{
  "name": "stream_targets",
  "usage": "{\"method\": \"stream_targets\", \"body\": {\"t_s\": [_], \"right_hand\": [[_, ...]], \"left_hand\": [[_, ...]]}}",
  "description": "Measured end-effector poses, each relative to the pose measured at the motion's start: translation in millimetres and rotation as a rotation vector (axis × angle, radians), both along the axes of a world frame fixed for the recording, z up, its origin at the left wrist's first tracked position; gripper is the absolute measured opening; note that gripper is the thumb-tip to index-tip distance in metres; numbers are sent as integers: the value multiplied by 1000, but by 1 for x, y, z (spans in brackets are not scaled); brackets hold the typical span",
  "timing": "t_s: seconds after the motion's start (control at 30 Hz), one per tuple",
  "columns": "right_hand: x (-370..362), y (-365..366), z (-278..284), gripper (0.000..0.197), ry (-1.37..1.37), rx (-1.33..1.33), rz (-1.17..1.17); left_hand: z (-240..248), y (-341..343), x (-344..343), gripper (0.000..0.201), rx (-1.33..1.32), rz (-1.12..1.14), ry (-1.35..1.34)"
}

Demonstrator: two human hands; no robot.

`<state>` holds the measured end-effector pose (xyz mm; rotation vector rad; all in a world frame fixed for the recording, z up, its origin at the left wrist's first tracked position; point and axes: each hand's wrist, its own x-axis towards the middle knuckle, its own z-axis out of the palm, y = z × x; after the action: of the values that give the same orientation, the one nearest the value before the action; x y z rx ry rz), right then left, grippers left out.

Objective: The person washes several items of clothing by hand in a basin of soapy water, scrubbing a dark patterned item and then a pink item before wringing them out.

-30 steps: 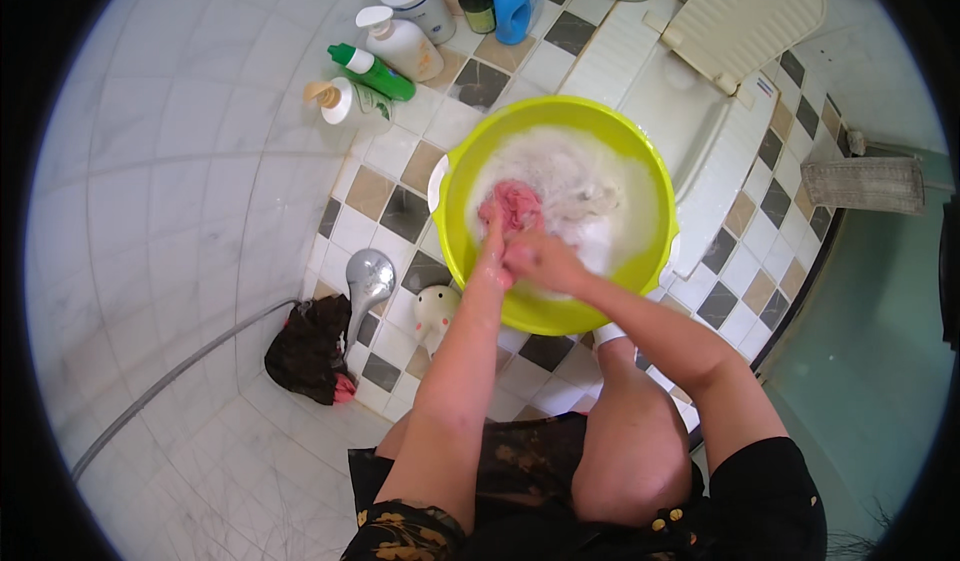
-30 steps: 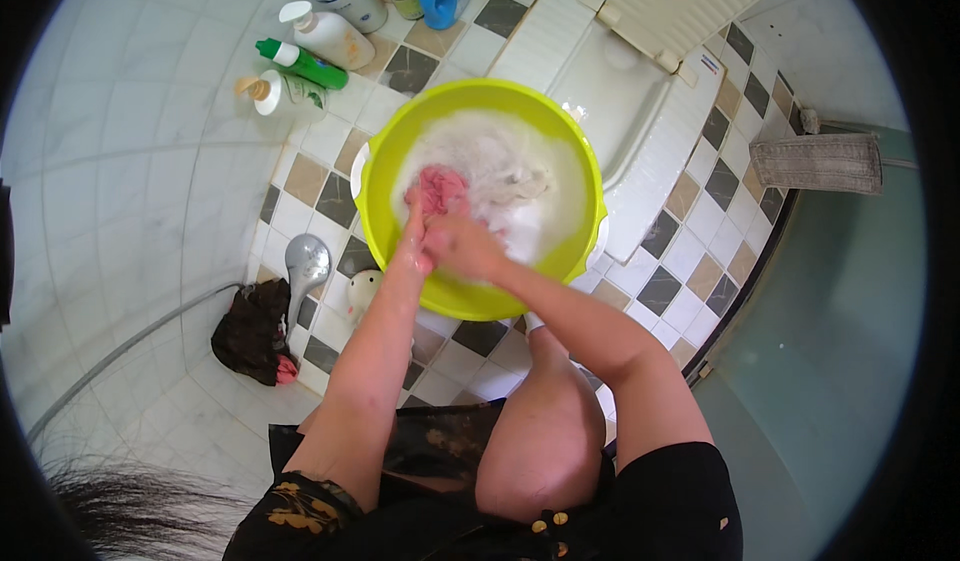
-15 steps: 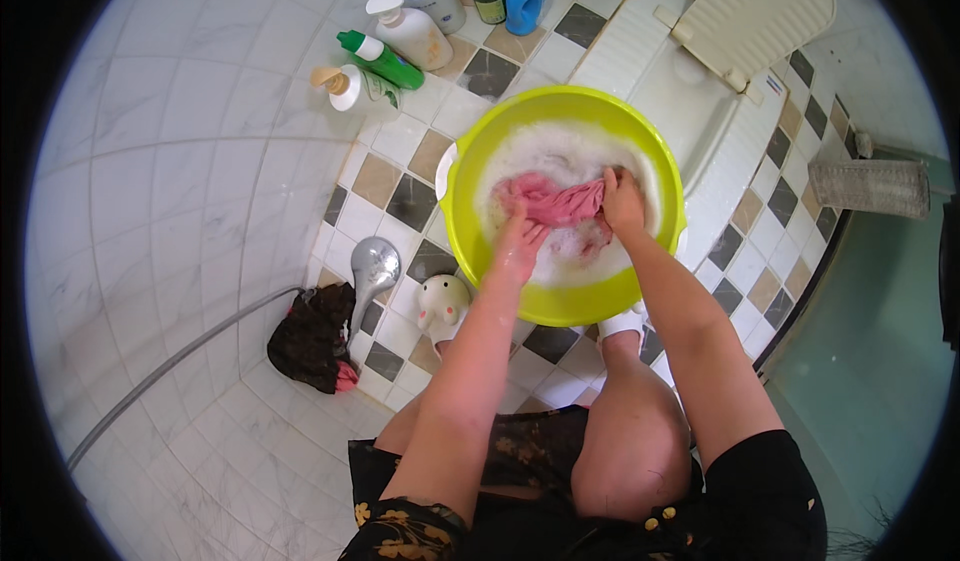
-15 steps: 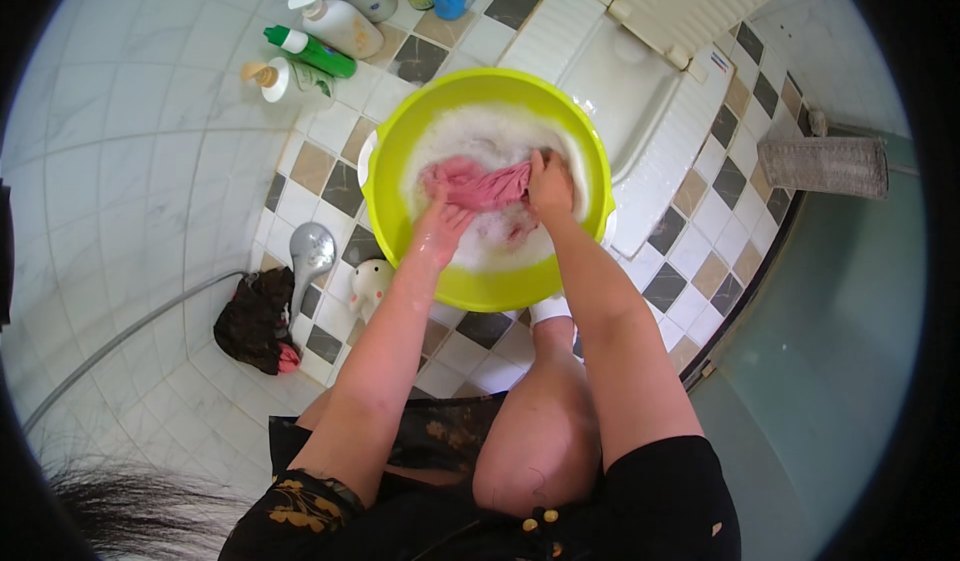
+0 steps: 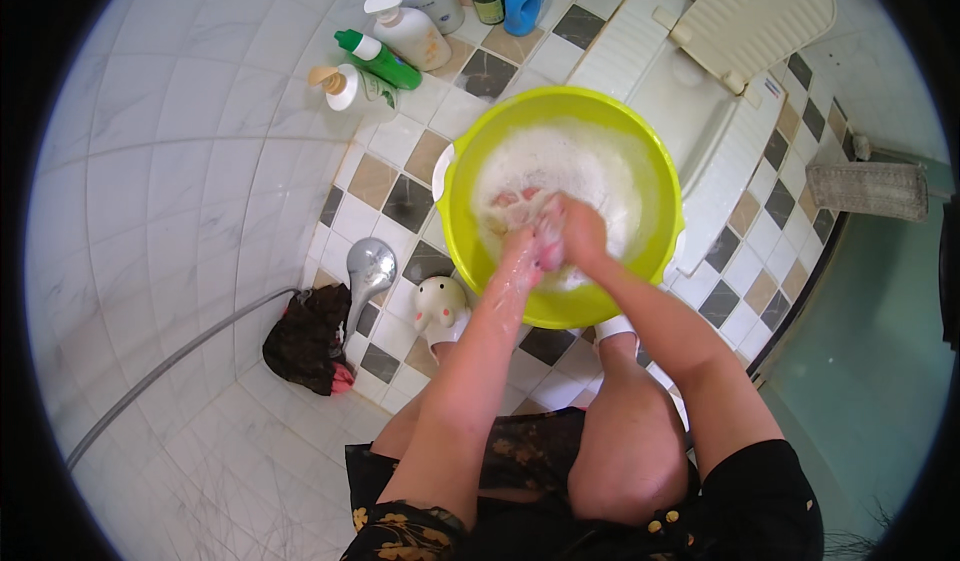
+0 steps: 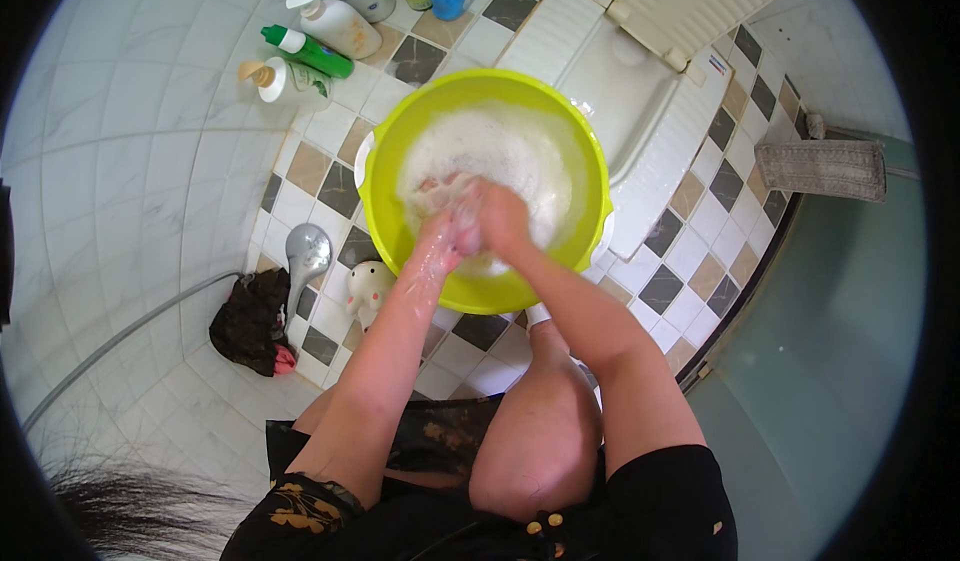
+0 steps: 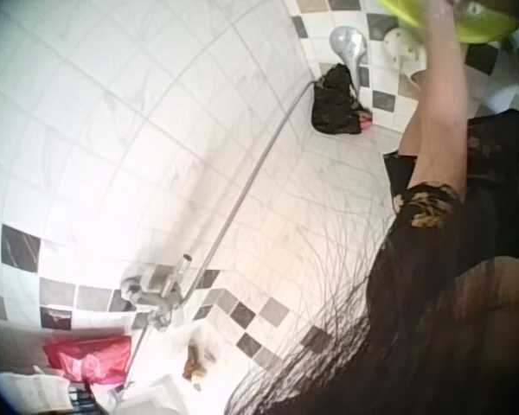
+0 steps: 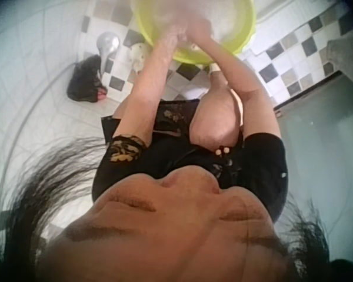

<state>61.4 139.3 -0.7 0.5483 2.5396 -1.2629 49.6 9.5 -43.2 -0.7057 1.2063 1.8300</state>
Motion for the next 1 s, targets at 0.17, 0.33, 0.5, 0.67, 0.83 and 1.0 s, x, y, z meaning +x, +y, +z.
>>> {"method": "stream_targets", "body": {"t_s": [0.17,0.33,0.5,0.67,0.83,1.0], "right_hand": [[-6,46,-53,44,-223,-183,-17],[20,69,-80,40,62,32,-584],[34,48,-93,30,-2,-314,-223],[28,-31,79,21,157,-201,293],[24,-19,28,25,400,96,269],[19,62,-41,54,-239,-745,-373]], "left_hand": [[-6,16,-16,43,-195,-146,339],[26,12,-22,56,-150,-73,-3],[-14,7,-10,77,132,9,-138],[-8,-5,-43,77,8,-104,-315],[-73,-23,-5,38,717,-52,33],[43,57,-7,27,-35,-137,232]]}}
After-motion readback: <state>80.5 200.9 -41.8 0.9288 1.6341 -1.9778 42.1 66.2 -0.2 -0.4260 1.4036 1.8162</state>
